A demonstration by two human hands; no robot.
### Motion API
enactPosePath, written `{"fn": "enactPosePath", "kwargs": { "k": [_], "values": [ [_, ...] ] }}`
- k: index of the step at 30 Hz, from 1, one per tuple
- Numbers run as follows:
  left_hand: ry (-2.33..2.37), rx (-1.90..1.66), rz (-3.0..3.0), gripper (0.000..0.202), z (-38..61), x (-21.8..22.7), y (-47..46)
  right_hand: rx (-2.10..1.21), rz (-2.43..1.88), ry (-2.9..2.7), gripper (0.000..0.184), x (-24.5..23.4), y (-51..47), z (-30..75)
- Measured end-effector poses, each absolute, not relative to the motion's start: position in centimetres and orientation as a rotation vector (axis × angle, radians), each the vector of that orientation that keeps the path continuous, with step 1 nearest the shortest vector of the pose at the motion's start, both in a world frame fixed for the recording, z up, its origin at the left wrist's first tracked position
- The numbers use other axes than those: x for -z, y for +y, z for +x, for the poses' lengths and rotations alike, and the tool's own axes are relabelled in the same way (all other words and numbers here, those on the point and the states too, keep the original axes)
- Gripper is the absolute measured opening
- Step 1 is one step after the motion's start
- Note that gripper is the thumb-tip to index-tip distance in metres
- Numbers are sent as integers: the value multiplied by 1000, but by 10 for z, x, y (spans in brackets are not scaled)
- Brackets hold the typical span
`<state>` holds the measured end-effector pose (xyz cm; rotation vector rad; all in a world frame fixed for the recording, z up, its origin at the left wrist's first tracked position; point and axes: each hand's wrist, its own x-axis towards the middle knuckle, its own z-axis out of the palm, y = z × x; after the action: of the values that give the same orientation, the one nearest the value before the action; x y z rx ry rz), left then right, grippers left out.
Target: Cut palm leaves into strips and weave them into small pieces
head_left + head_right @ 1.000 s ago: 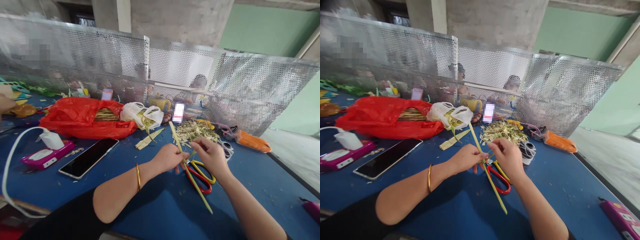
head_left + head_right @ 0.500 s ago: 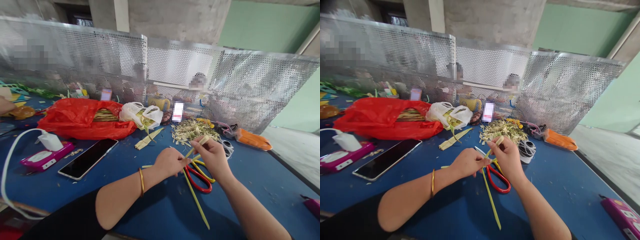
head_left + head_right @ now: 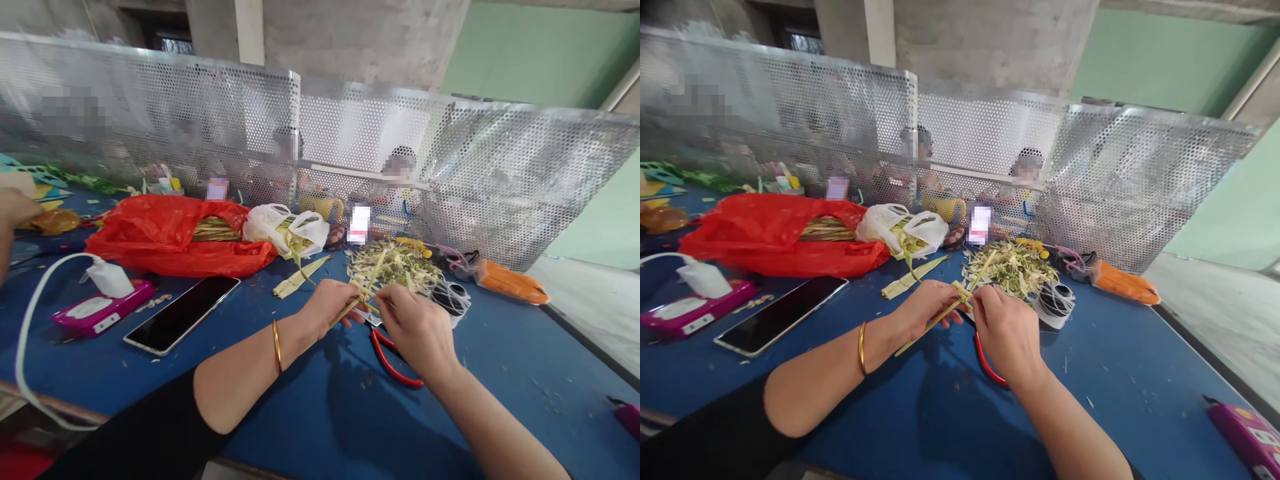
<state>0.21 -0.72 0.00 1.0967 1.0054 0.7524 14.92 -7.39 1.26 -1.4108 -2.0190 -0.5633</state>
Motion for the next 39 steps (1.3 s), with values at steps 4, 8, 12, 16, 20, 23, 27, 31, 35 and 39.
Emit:
{"fn": "enactPosePath", "kwargs": {
  "k": [4, 8, 12, 16, 20, 23, 27, 31, 35, 39],
  "values": [
    [975, -781, 928, 28, 4, 2, -8, 703, -1372, -2117, 24, -3, -73, 140],
    [972, -777, 868, 30, 5, 2, -10, 770, -1332, -2174, 26, 7, -72, 133],
    [940, -784, 860, 24, 4, -1, -11, 752, -1421, -2132, 23, 8, -71, 136],
    [882, -755, 817, 22, 3, -3, -9, 744, -1482, -2110, 22, 7, -70, 138],
    [832, -759, 827, 22, 2, -3, -10, 738, -1505, -2093, 20, 7, -70, 139],
    [840, -761, 895, 19, 2, -1, -11, 747, -1496, -2101, 21, 10, -68, 139],
    [869, -827, 969, 17, 5, 5, -10, 813, -1462, -2152, 23, 12, -67, 139],
    [822, -897, 889, 18, 7, 6, -10, 983, -1360, -2241, 15, 6, -70, 136],
    [815, -896, 897, 20, 7, 6, -13, 1036, -1032, -2518, 18, 7, -70, 130],
    [821, -868, 955, 13, 7, 11, -14, 939, -943, -2537, 22, 14, -69, 129]
  ]
}}
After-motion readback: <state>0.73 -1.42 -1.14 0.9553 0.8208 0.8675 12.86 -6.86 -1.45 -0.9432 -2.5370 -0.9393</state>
